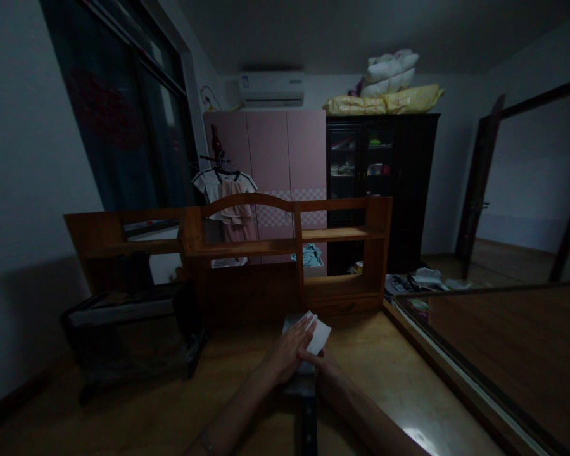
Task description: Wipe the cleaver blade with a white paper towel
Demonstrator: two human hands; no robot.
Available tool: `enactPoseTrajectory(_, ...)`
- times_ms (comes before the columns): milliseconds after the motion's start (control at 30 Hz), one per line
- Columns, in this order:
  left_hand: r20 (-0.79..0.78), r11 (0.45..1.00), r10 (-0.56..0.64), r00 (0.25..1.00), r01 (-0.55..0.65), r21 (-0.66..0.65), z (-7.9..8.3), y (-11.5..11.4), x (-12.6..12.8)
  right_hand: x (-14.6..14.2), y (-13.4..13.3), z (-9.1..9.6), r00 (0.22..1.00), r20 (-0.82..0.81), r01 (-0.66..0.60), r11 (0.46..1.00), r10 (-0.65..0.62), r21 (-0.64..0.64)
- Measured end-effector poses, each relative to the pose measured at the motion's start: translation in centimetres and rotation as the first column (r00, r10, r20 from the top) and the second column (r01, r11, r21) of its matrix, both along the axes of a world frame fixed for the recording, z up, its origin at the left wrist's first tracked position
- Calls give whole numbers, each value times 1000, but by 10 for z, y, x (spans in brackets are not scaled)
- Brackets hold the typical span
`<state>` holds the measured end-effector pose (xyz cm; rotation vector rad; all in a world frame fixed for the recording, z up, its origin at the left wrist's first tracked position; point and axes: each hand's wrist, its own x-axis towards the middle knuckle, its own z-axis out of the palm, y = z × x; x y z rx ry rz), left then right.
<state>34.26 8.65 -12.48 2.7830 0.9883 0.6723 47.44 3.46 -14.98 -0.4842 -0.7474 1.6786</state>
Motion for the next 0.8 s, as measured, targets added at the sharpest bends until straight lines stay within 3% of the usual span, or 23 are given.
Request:
enactPoseTrajectory(200, 48, 983, 166, 985, -169, 70, -3, 6, -17, -1, 4, -4, 1000, 13, -6, 1000, 6, 14)
enactPoseTrajectory(433, 64, 965, 240, 969, -245, 93, -7, 9, -36, 0, 3, -5, 999, 15, -29, 1000, 29, -7)
enactPoseTrajectory(633, 23, 975, 207, 978, -208, 79, 2, 7, -17, 1, 7, -10, 999, -33, -40, 999, 40, -25)
enactPoseTrajectory(800, -18, 989, 133, 991, -131, 71, 8, 1, 5, -2, 11, -15, 999, 15, 43, 998, -43, -55)
